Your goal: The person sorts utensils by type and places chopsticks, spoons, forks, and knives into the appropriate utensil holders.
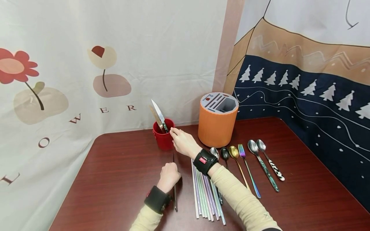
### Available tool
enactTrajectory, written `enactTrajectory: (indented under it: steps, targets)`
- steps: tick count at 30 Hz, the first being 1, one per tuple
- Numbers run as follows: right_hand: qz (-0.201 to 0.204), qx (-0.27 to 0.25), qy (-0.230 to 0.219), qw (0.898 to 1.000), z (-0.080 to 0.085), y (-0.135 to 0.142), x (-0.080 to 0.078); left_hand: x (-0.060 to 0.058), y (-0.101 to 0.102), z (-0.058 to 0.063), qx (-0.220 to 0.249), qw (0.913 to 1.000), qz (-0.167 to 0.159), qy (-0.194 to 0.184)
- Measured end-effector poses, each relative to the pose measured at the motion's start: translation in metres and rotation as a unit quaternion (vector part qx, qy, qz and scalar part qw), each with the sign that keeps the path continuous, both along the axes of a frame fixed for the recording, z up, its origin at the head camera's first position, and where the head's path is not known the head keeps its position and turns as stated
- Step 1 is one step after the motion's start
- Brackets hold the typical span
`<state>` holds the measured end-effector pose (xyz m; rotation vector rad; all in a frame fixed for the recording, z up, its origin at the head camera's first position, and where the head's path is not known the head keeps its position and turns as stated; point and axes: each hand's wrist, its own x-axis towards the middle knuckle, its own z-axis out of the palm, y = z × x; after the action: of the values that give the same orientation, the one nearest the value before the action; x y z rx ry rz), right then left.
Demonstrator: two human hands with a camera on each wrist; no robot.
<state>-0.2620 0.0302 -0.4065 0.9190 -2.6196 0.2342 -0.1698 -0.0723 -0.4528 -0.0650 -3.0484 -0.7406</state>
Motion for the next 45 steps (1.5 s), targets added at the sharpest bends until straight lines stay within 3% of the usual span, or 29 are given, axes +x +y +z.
enactTrajectory:
  steps: [6, 11, 18, 26, 33, 38, 45]
  targets:
    - [0.004, -0.006, 0.001, 1.0, 0.0, 0.0, 0.0, 0.001, -0.009, 0.004, 0.019, 0.9997, -0.012, -0.005]
    - [0.003, -0.003, 0.004, 1.0, 0.001, 0.001, 0.001, -0.002, -0.015, 0.013, 0.012, 0.9994, -0.017, 0.026]
    - [-0.005, 0.007, 0.008, 1.0, 0.002, 0.001, 0.001, -0.007, -0.025, 0.038, 0.02, 0.997, 0.022, 0.071]
    - [-0.007, 0.008, 0.027, 1.0, 0.001, -0.001, 0.0, -0.004, -0.032, 0.06, 0.035, 0.9962, 0.017, 0.078]
    - [-0.006, 0.007, 0.02, 1.0, 0.001, -0.002, 0.0, -0.002, -0.039, 0.086, 0.059, 0.9921, 0.042, 0.103]
    - [-0.003, 0.004, 0.019, 1.0, 0.002, -0.001, 0.001, -0.005, -0.047, 0.105, 0.101, 0.9796, 0.063, 0.162]
    - [-0.003, 0.004, 0.015, 1.0, 0.002, -0.002, 0.001, -0.015, -0.052, 0.13, 0.156, 0.9453, 0.085, 0.274]
